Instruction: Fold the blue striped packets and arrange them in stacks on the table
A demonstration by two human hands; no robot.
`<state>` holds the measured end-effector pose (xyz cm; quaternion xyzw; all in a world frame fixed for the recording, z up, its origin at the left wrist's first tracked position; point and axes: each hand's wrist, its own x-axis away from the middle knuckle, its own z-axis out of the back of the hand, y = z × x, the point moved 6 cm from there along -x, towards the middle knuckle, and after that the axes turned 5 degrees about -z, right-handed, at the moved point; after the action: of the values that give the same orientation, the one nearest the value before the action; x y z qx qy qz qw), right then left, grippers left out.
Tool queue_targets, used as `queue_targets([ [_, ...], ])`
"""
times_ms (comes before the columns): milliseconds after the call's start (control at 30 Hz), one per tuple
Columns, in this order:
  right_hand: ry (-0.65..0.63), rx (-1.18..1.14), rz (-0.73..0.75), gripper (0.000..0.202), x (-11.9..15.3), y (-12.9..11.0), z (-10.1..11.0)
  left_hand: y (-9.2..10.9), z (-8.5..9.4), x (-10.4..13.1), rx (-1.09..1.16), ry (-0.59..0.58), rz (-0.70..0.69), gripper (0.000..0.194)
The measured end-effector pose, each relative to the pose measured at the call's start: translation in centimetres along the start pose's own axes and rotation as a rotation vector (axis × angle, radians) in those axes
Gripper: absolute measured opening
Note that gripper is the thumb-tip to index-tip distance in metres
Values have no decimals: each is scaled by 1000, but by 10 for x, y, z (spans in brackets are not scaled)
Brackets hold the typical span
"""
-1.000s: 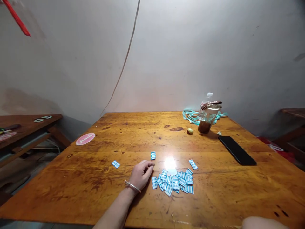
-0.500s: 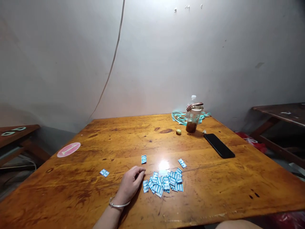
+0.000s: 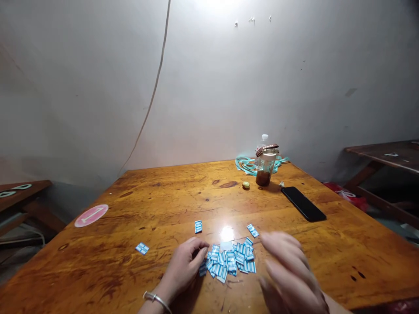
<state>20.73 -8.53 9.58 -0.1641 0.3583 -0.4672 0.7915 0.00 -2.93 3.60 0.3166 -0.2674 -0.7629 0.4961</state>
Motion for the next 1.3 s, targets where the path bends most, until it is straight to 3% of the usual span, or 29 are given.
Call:
queue_targets([
  [100,-16,84,-103,31,-36,28,-14,18,2,-13,29,-55,-65,20],
  [167,-210,166,-183,25,-48,46,-40,22,3,-27,40,-52,-96,19],
  [267,-444,283,-151,23,-57,57,-80,12,-2,-49,122,32,-61,21],
  [400,-494,335,-210,18,-72,69,-110,-9,-10,-59,140,187,-78,21],
  [467,-524,306,-222,15,-77,73,-118,-16,-12,-56,58,169,-108,21],
  [600,-555,235,-232,11,-78,80,-119,-20,-16,-48,-73,-8,-149,19],
  [733,-512,-18,-254,9,-76,89,-110,-14,-22,-44,-135,-156,-183,15],
  [900,-571,-221,-253,9,-71,105,-102,-3,-32,-41,-138,-239,-249,16],
  [1033,-648,-208,-192,14,-70,105,-94,2,-34,-38,-163,-280,-285,15],
  [1200,-561,-43,-195,17,-73,91,-85,3,-38,-35,-159,-333,-290,26],
  [1300,-573,120,-191,32,-71,84,-90,1,-39,-35,-136,-328,-271,22],
])
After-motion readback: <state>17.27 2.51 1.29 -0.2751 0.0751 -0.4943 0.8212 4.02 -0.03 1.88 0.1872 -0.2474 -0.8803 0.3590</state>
